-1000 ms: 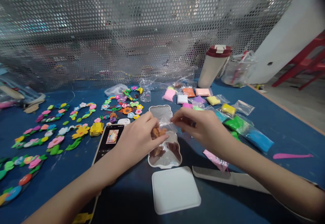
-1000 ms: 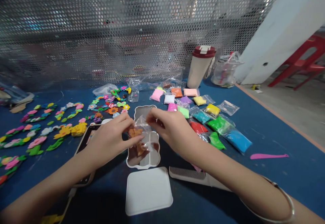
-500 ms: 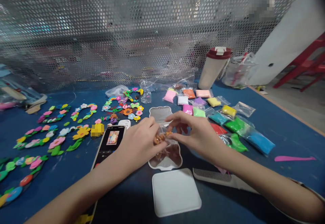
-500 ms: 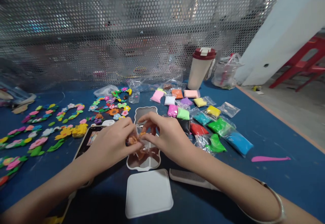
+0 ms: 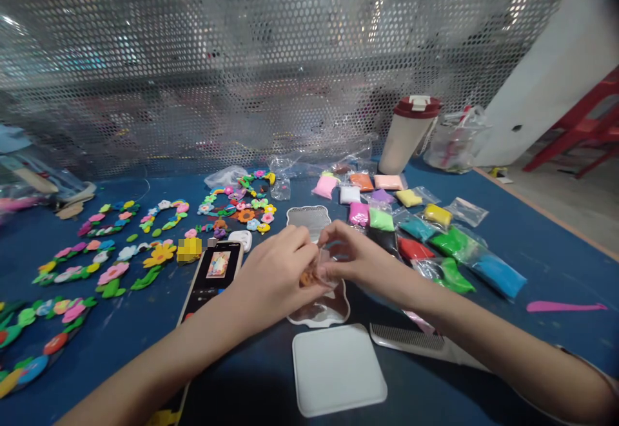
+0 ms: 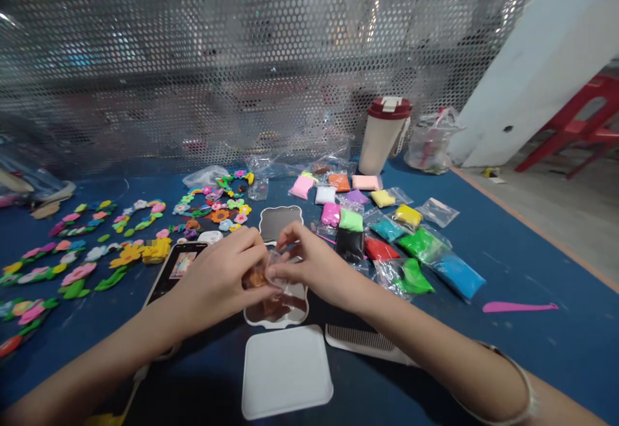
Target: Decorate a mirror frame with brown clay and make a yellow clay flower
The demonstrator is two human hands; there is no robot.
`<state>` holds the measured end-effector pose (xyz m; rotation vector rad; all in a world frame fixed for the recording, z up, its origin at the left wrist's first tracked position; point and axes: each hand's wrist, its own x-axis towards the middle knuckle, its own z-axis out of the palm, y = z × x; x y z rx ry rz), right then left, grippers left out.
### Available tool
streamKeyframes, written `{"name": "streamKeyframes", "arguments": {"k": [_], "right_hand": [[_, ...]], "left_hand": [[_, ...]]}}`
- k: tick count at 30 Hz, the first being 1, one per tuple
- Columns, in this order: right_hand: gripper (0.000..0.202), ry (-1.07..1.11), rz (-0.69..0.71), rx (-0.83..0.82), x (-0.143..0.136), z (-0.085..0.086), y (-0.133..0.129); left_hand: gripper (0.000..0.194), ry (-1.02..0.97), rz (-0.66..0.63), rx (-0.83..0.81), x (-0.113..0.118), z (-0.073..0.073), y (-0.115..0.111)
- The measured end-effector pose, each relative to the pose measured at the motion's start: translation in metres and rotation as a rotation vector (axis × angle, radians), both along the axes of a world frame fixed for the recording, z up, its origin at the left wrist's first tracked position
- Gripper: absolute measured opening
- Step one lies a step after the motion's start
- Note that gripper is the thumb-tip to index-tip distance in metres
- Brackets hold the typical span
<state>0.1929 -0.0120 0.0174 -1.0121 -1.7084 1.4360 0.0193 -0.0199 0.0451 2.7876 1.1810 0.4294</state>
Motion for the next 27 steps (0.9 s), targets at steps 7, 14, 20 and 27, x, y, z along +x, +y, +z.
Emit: {"name": "streamKeyframes", "arguments": {"k": [7, 14, 20, 27], "right_hand": [[0.010, 0.176, 0.212, -0.255, 0.004, 0.005, 0.000], [0.017, 0.275, 0.171, -0.349, 0.008, 0.009, 0.000], [0.024, 0.068, 0.331, -0.316, 0.008, 0.018, -0.002], [0.011, 0.114, 0.187, -0.307, 0.026, 0.036, 0.012]], "left_hand": [[0.058, -0.090, 0.082, -0.015, -0.009, 0.014, 0.000], [0.015, -0.240, -0.020, -0.524, -0.018, 0.027, 0.006], [0.010, -0.265, -0.121, -0.620, -0.006, 0.027, -0.003], [0.018, -0.475, 0.167, -0.517, -0.009, 0.022, 0.009]]}}
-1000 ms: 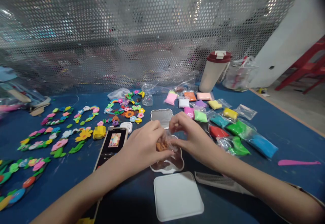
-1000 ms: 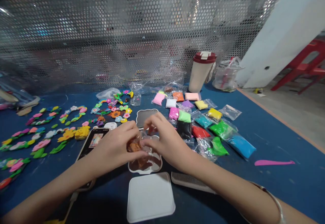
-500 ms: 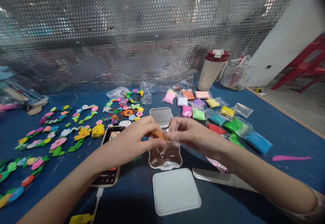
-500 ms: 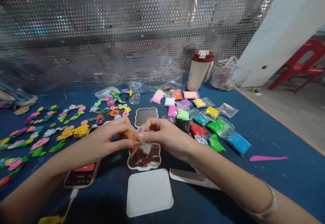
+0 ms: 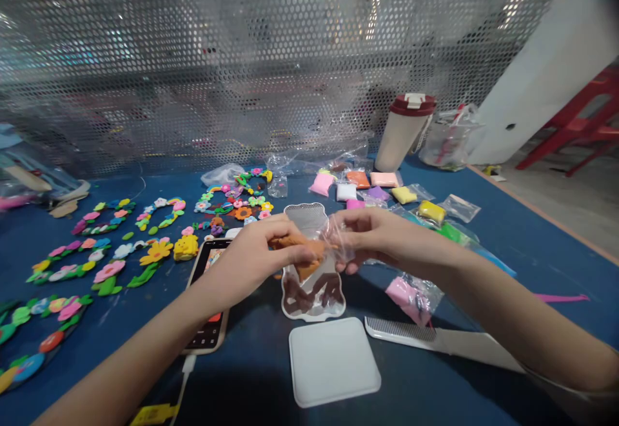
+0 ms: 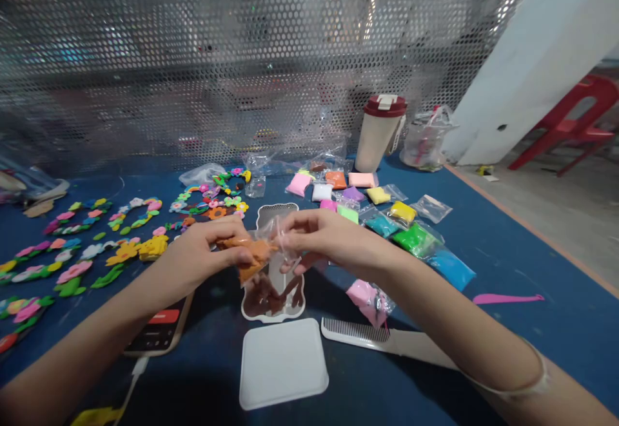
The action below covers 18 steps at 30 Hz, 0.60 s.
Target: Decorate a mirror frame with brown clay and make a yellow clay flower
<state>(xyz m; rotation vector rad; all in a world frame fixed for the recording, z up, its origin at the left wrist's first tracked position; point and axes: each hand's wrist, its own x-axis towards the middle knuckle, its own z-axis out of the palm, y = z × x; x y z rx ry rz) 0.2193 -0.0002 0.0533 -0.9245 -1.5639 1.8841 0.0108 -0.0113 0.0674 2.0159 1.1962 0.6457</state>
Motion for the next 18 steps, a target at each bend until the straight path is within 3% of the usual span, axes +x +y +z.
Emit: {"name": "streamKeyframes", "arguments": {"k": [11, 15, 18], "right_hand": [[0.012, -0.149, -0.173, 0.237, 0.0089, 0.0078, -0.0002], [0.020, -0.200, -0.320, 0.466, 0.0102, 0.0060, 0.0012], [0.016, -0.249, -0.296, 0.572, 0.0083, 0.0070, -0.0004]], "left_hand": [[0.016, 0.110, 0.052, 0.070, 0.0021, -0.0047, -0.0020], [0.020, 0.104, 0.106, 0.071, 0.0017, -0.0026, -0.0016], [0.020, 0.073, 0.122, 0.060, 0.0008, -0.0029, -0.0016]]}}
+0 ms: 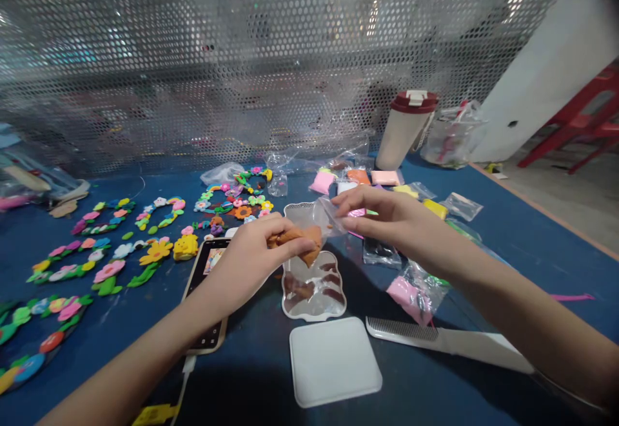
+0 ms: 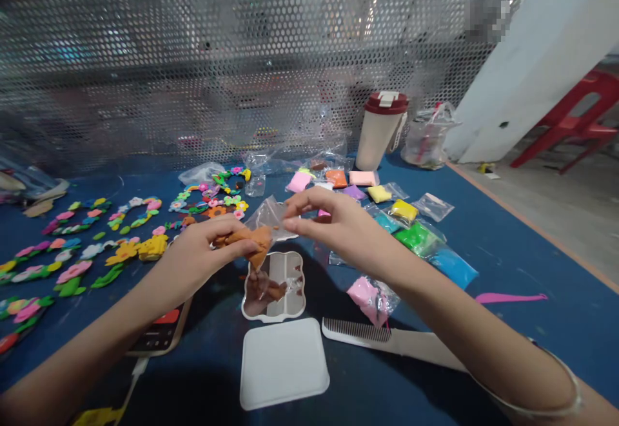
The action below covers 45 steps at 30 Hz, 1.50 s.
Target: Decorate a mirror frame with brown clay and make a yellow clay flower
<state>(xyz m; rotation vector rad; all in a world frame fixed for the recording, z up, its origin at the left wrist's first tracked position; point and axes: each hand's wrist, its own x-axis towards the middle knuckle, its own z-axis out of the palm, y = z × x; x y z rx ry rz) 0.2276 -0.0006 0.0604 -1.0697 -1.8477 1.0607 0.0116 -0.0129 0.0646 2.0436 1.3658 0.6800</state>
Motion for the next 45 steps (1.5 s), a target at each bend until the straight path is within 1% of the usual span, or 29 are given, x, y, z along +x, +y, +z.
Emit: {"name": "streamKeyframes", "arguments": {"k": [3, 6, 9, 11, 16, 18, 20, 22, 24, 25, 27, 29, 31, 33, 35, 37, 39, 42, 43, 45], "right_hand": [[0.011, 0.011, 0.047, -0.043, -0.005, -0.001, -0.002], [0.011, 0.055, 0.104, -0.136, -0.009, -0.005, -0.003], [0.017, 0.052, 0.184, -0.147, -0.011, -0.008, -0.003], [0.018, 0.011, 0.172, -0.093, -0.013, -0.008, -0.005], [0.010, -0.159, -0.022, 0.171, -0.022, -0.012, -0.016], [0.013, -0.218, -0.078, 0.287, -0.025, -0.015, -0.018], [0.017, -0.257, -0.101, 0.386, -0.025, -0.016, -0.018], [0.019, -0.256, -0.113, 0.442, -0.021, -0.012, -0.017], [0.018, -0.190, -0.149, 0.449, -0.016, -0.005, -0.014], [0.018, -0.126, -0.182, 0.431, -0.013, -0.002, -0.012], [0.015, 0.028, -0.171, 0.285, -0.010, 0.000, -0.009], [0.013, 0.222, -0.111, 0.039, -0.011, -0.003, -0.006], [0.017, 0.398, -0.050, -0.207, -0.014, -0.010, -0.004], [0.022, 0.499, -0.030, -0.370, -0.017, -0.016, -0.001], [0.026, 0.534, -0.051, -0.464, -0.018, -0.021, 0.001], [0.025, 0.560, -0.066, -0.516, -0.017, -0.024, 0.004], [0.019, 0.573, -0.054, -0.523, -0.016, -0.025, 0.005], [0.013, 0.528, -0.058, -0.411, -0.016, -0.025, 0.005], [0.012, 0.495, -0.065, -0.359, -0.016, -0.025, 0.004], [0.010, 0.415, -0.063, -0.268, -0.018, -0.023, 0.001]], "left_hand": [[0.015, -0.054, -0.042, -0.036, 0.000, -0.004, 0.000], [0.014, -0.068, -0.092, -0.060, 0.000, -0.009, 0.000], [0.012, -0.087, -0.148, -0.064, 0.001, -0.012, 0.000], [0.012, -0.108, -0.172, -0.057, 0.001, -0.012, 0.000], [0.011, -0.120, -0.161, -0.020, 0.004, -0.010, -0.006], [0.012, -0.117, -0.140, -0.022, 0.007, -0.008, -0.011], [0.013, -0.113, -0.115, -0.021, 0.009, -0.007, -0.014], [0.015, -0.121, -0.098, -0.021, 0.009, -0.005, -0.014], [0.019, -0.151, -0.081, -0.028, 0.008, -0.005, -0.009], [0.021, -0.170, -0.072, -0.035, 0.007, -0.005, -0.006], [0.024, -0.202, -0.068, -0.055, 0.005, -0.008, 0.000], [0.026, -0.217, -0.069, -0.060, 0.004, -0.011, 0.004], [0.028, -0.226, -0.044, -0.060, 0.004, -0.015, 0.005], [0.029, -0.246, -0.011, -0.065, 0.004, -0.016, 0.004], [0.028, -0.265, 0.010, -0.055, 0.005, -0.014, 0.002], [0.027, -0.244, 0.016, -0.027, 0.004, -0.010, 0.000], [0.025, -0.169, -0.019, 0.000, 0.001, -0.006, 0.000], [0.031, -0.082, -0.126, 0.029, -0.004, 0.001, 0.001], [0.033, -0.081, -0.127, 0.030, -0.006, 0.002, 0.002], [0.033, -0.099, -0.062, 0.000, -0.008, 0.003, 0.004]]}}
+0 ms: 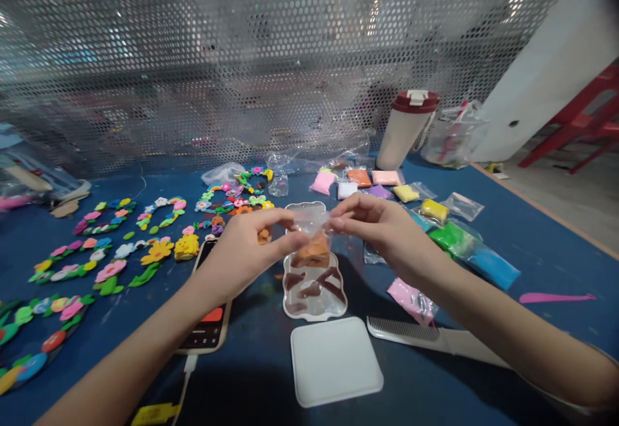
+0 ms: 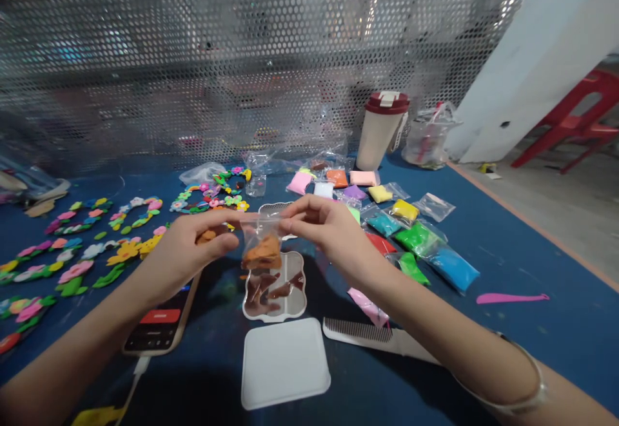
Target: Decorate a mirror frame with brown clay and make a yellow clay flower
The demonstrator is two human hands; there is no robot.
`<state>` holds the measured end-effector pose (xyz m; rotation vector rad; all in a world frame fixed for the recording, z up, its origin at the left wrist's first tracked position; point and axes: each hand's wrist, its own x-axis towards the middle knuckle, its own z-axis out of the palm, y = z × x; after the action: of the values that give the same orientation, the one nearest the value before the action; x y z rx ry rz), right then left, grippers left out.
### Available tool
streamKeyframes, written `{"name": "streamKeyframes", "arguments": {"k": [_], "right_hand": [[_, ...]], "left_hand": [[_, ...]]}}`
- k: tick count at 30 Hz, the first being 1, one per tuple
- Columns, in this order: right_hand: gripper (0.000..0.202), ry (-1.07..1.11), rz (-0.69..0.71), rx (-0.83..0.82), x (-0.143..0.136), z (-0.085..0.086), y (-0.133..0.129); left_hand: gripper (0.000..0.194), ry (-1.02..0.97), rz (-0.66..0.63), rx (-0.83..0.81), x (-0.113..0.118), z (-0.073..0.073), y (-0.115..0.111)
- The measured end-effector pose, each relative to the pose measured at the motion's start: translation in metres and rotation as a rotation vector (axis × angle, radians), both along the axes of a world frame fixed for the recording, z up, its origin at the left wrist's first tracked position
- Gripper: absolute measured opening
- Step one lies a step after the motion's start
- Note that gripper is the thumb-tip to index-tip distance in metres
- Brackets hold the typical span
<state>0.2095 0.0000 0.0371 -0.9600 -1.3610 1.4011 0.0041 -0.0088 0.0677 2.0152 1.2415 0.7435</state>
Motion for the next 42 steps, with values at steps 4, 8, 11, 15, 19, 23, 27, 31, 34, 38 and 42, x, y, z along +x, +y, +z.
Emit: {"name": "streamKeyframes", "arguments": {"k": [4, 8, 11, 15, 19, 23, 27, 31, 34, 38, 42], "right_hand": [[0.010, -0.105, 0.029, 0.087, -0.003, 0.003, -0.006], [0.008, -0.157, -0.050, 0.149, -0.006, 0.007, -0.008], [0.010, -0.131, -0.102, 0.148, -0.008, 0.007, -0.009], [0.020, -0.098, 0.132, -0.024, -0.011, 0.001, -0.011], [0.014, -0.130, 0.187, -0.059, -0.013, -0.006, -0.012], [0.019, -0.096, 0.072, -0.080, -0.015, -0.010, -0.012], [0.017, -0.117, 0.131, -0.106, -0.014, -0.010, -0.012], [0.023, -0.169, 0.149, -0.051, -0.013, -0.008, -0.012], [0.023, -0.313, 0.113, 0.119, -0.012, -0.006, -0.012], [0.027, -0.569, 0.083, 0.416, -0.013, -0.005, -0.017], [0.026, -0.607, 0.145, 0.503, -0.015, 0.000, -0.024]], "left_hand": [[0.023, -0.014, 0.050, -0.144, 0.003, -0.003, 0.001], [0.016, -0.036, 0.010, -0.174, 0.007, -0.005, 0.001], [0.017, -0.044, 0.001, -0.120, 0.007, -0.005, 0.001], [0.020, -0.040, 0.009, -0.060, 0.006, -0.007, -0.001], [0.023, -0.093, 0.060, -0.049, 0.007, -0.010, -0.003], [0.025, -0.067, 0.095, -0.150, 0.011, -0.011, -0.004], [0.016, 0.028, 0.072, -0.114, 0.012, -0.009, -0.006], [0.020, 0.004, 0.071, -0.099, 0.012, -0.009, -0.006], [0.024, -0.001, 0.087, -0.101, 0.012, -0.011, -0.007], [0.029, 0.057, 0.123, -0.014, 0.014, -0.016, -0.011], [0.030, 0.282, 0.161, 0.200, 0.013, -0.023, -0.016]]}}
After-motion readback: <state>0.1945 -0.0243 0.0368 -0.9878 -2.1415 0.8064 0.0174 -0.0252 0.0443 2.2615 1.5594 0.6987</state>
